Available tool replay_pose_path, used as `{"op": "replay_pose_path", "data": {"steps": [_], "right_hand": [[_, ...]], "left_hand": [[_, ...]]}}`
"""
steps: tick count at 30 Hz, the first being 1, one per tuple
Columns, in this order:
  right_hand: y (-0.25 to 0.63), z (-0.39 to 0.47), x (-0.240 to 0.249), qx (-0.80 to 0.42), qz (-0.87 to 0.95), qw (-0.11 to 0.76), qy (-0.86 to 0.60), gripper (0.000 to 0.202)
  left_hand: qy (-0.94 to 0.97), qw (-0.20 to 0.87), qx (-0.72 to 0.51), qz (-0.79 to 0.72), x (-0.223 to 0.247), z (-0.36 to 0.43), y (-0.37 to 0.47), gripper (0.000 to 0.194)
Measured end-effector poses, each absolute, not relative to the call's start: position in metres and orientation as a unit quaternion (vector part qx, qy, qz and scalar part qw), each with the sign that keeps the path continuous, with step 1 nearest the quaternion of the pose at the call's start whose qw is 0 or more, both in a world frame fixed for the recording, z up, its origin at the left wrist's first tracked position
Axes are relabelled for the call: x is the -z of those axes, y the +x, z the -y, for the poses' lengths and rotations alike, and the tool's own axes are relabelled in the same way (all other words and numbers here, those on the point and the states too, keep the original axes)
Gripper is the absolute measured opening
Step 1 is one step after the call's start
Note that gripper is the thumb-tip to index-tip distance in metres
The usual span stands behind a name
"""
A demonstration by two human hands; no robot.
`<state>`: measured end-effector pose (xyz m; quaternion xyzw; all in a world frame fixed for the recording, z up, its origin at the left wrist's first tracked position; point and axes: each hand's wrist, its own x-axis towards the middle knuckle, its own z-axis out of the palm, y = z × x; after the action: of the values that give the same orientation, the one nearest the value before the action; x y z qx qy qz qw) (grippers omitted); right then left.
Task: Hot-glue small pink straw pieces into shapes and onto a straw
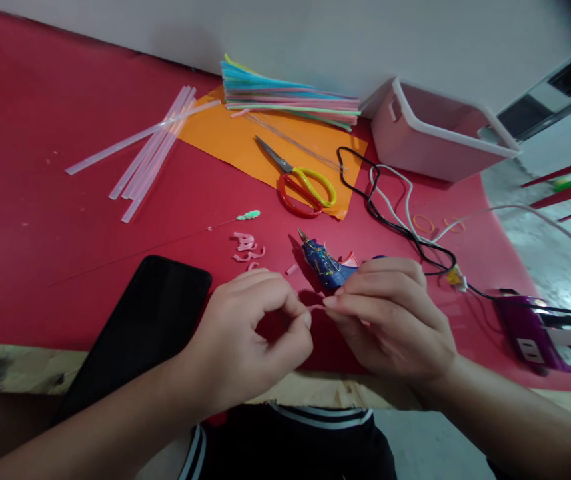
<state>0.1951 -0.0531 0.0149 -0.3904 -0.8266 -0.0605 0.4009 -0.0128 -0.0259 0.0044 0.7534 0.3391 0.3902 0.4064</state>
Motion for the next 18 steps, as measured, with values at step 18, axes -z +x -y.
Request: {"op": "replay_pose_path", "data": {"steps": [18], "right_hand": [[0.203,0.059,-0.002,0.083,0.835,0.405,-0.363,0.012]], "left_hand": [[0.707,0.537,-0.330,-0.320,-0.012,0.022,-0.008,0.017]]}}
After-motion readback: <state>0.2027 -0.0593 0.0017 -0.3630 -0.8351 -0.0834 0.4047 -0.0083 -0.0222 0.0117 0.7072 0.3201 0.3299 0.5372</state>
